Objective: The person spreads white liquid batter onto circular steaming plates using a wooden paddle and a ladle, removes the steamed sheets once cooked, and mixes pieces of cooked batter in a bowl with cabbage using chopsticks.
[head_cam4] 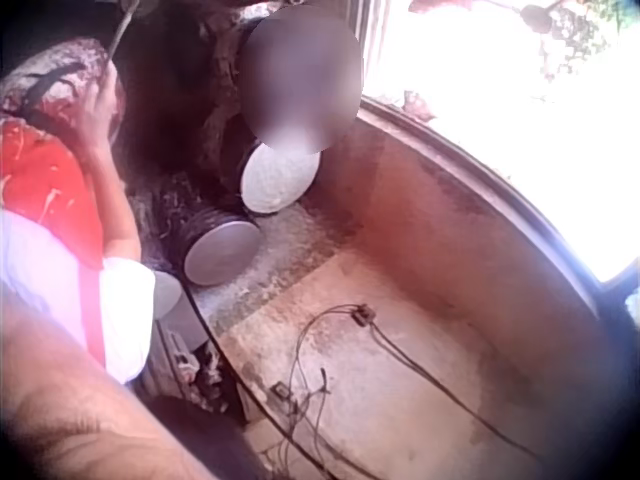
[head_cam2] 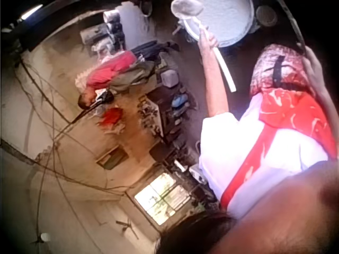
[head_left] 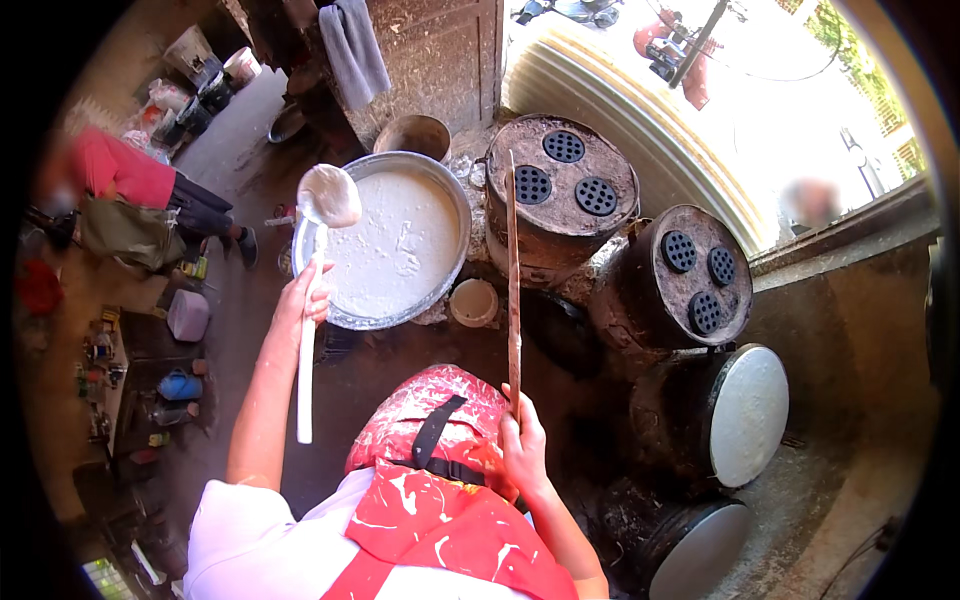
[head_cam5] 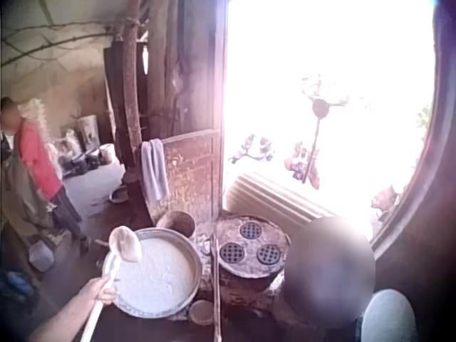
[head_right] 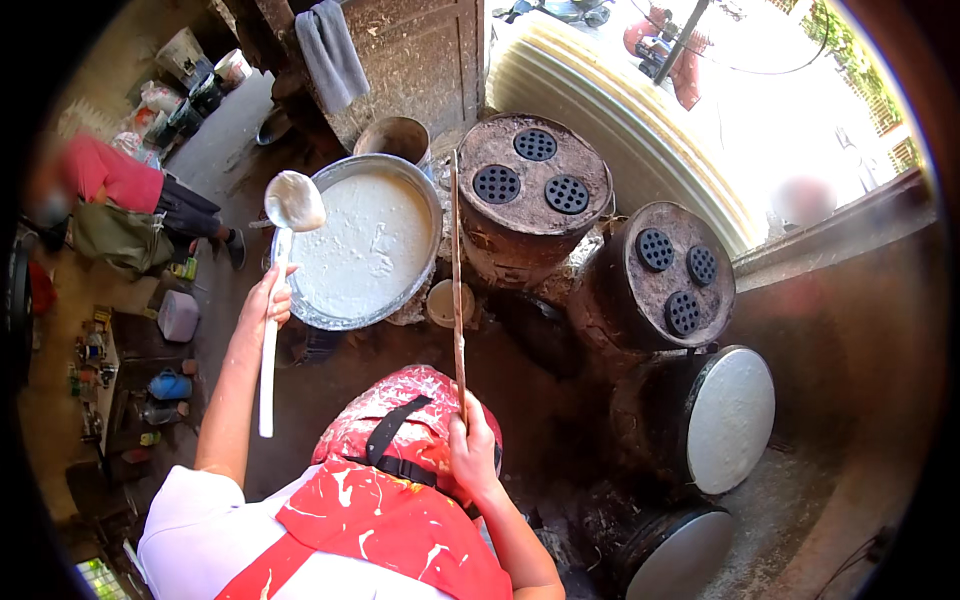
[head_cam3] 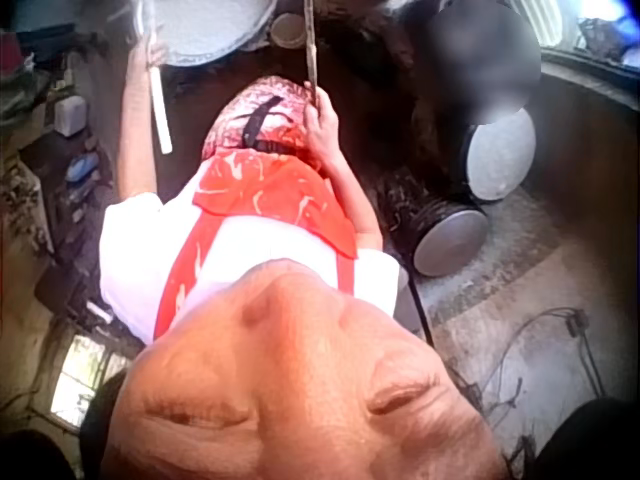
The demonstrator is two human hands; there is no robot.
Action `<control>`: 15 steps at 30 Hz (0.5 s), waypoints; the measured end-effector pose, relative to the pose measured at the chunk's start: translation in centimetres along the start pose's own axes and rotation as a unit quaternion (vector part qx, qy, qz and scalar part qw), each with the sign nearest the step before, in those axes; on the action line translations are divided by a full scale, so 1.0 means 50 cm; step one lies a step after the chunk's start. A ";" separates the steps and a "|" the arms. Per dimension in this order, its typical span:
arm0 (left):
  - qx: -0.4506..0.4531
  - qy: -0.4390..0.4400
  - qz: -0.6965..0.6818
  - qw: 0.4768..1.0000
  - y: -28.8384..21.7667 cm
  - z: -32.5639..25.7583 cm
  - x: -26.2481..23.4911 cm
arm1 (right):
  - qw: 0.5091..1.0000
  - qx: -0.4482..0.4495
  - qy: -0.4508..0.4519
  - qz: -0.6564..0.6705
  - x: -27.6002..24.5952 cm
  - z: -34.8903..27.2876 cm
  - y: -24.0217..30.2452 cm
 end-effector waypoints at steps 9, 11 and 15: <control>-0.086 0.031 -0.107 0.990 0.122 0.066 -0.014 | 0.997 0.010 -0.040 -0.058 -0.012 0.001 -0.033; -0.137 0.076 -0.163 0.974 0.167 0.077 -0.017 | 0.988 0.037 -0.098 -0.115 -0.021 -0.030 -0.021; -0.217 0.050 -0.037 0.974 0.283 0.094 -0.024 | 0.978 0.126 -0.139 -0.090 -0.044 -0.103 -0.073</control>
Point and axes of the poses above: each hand's wrist, its own z-axis towards the middle knuckle, its own x-axis out of the palm, y = z × x, the point moved 7 cm from there along z, towards the middle knuckle, and after that the axes turned 9 degrees about y, right-handed, at the moved point
